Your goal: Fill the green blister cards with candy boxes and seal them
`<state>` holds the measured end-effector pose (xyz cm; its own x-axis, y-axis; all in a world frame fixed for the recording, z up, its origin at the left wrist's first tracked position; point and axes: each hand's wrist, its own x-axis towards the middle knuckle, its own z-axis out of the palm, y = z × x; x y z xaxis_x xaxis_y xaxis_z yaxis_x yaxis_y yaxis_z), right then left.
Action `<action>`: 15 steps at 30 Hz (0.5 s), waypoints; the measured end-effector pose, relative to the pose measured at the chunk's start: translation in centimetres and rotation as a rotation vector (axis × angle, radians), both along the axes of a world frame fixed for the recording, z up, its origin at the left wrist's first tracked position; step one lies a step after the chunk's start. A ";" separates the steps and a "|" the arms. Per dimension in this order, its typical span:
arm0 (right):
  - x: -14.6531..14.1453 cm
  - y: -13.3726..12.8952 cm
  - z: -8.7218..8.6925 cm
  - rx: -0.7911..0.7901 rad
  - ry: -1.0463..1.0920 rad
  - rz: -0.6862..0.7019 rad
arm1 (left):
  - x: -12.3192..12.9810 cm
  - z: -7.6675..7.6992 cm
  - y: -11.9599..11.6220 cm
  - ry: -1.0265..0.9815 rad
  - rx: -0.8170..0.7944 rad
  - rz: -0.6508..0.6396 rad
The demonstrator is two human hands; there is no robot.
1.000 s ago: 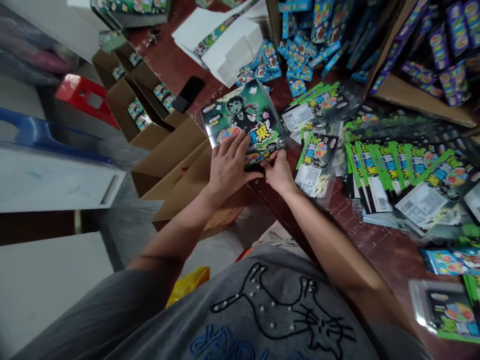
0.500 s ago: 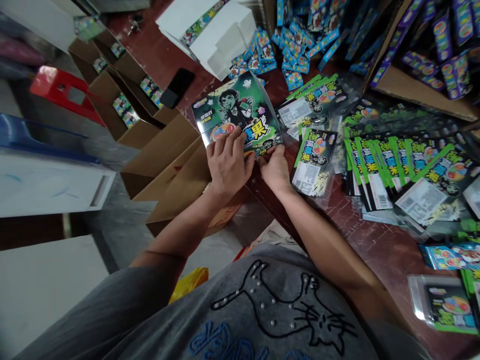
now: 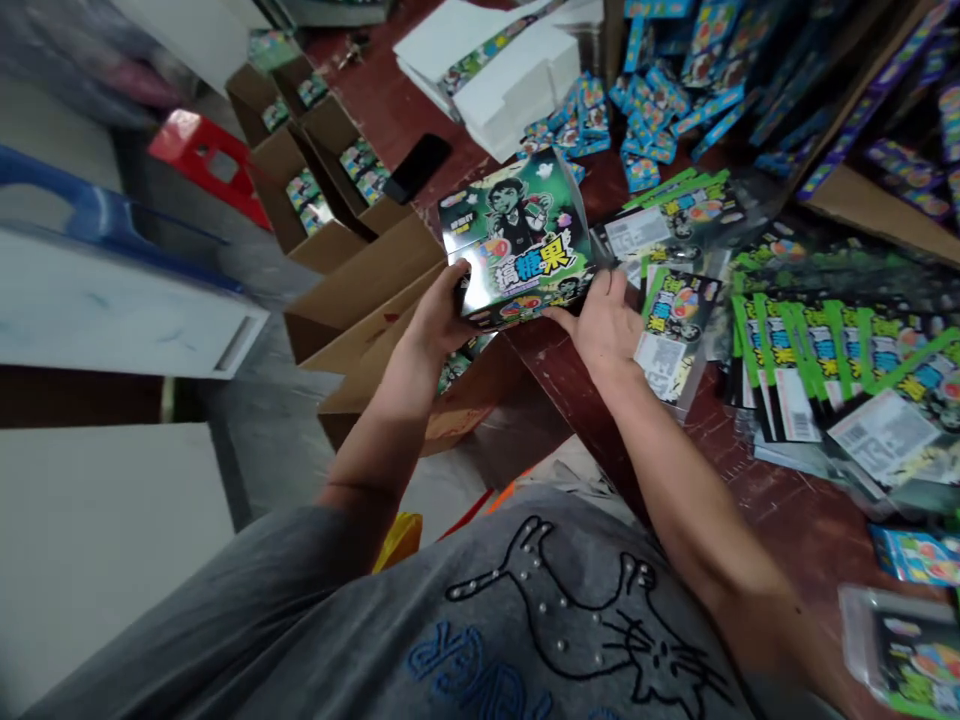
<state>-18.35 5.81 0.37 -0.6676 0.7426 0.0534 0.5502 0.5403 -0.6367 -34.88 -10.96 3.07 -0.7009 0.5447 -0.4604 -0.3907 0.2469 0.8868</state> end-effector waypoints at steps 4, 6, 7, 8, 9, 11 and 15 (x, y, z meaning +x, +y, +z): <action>-1.7 -3.6 4.7 0.120 0.126 0.267 | -0.6 3.4 -6.6 0.007 -0.079 0.041; -3.5 -5.8 6.5 0.198 0.252 0.486 | -1.6 4.9 -11.3 0.021 -0.073 0.077; -4.4 -6.7 6.8 0.233 0.293 0.590 | -2.2 5.4 -13.8 0.031 -0.076 0.119; -5.1 -7.5 6.6 0.261 0.309 0.678 | -2.9 5.7 -16.4 0.036 -0.108 0.172; -5.6 -8.0 5.9 0.280 0.297 0.738 | -3.5 5.9 -19.0 0.034 -0.170 0.235; -5.8 -8.1 3.6 0.290 0.195 0.780 | -4.4 5.6 -23.8 0.001 -0.359 0.340; -4.4 -6.2 -1.5 0.240 -0.001 0.750 | -4.0 3.1 -29.9 -0.054 -0.609 0.371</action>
